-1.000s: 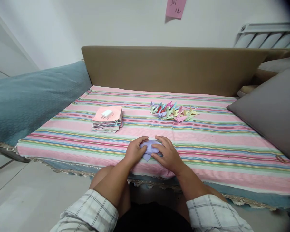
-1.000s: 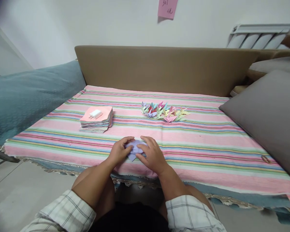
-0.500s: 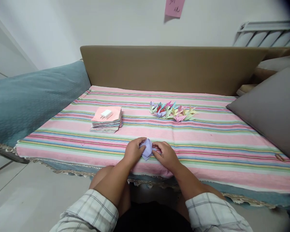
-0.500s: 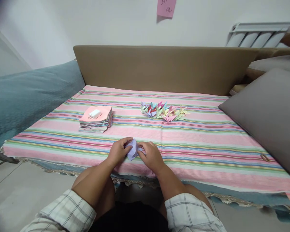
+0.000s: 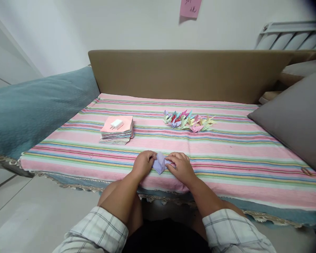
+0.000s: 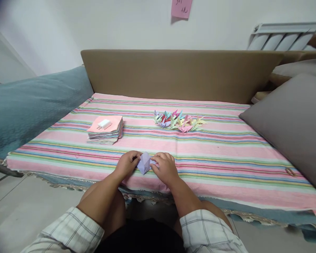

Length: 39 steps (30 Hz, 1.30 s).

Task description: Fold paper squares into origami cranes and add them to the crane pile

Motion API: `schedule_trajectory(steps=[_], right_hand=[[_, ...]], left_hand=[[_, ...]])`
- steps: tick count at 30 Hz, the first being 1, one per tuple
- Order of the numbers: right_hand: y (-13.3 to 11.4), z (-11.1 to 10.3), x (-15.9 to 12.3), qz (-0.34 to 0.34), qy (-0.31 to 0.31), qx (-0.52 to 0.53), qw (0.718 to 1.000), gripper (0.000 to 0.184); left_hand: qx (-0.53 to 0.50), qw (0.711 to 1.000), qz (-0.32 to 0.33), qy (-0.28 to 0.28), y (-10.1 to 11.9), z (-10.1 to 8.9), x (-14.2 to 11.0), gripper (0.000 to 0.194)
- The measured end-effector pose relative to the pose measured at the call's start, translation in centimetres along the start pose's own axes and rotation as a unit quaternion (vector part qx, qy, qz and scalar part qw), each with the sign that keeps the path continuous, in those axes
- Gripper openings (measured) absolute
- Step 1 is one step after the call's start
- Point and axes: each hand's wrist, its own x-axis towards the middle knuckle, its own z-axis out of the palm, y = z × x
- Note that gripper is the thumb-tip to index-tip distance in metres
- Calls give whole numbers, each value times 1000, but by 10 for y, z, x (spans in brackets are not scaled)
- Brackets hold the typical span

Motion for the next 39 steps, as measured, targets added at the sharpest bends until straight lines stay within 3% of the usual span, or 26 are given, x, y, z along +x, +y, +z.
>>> schedule_trajectory(steps=[7,14,22,27,34,39], right_hand=[[0,0,-1,-8,1,-12,1000,23],[0,2,-1,-16,6,-17,1000,24],[-1,1,-2,-11,9,-23,1000,24],[-2,0,-1,-9,4,-18,1000,24],[-2,-1,0,4,-6,-13,1000,25],[-3,-2,0,-1,-7,-17,1000,25]], left_hand=[[15,999,39,18,1,2,1,29],[89,994,56,-25,6,2,-1,23],[67,991,76,-82,10,-6,-5,18],[68,990,88,-91,9,-5,-5,41],[98,986,112,-80,10,-4,-8,17],[111,980,153,-67,13,-4,-11,23]])
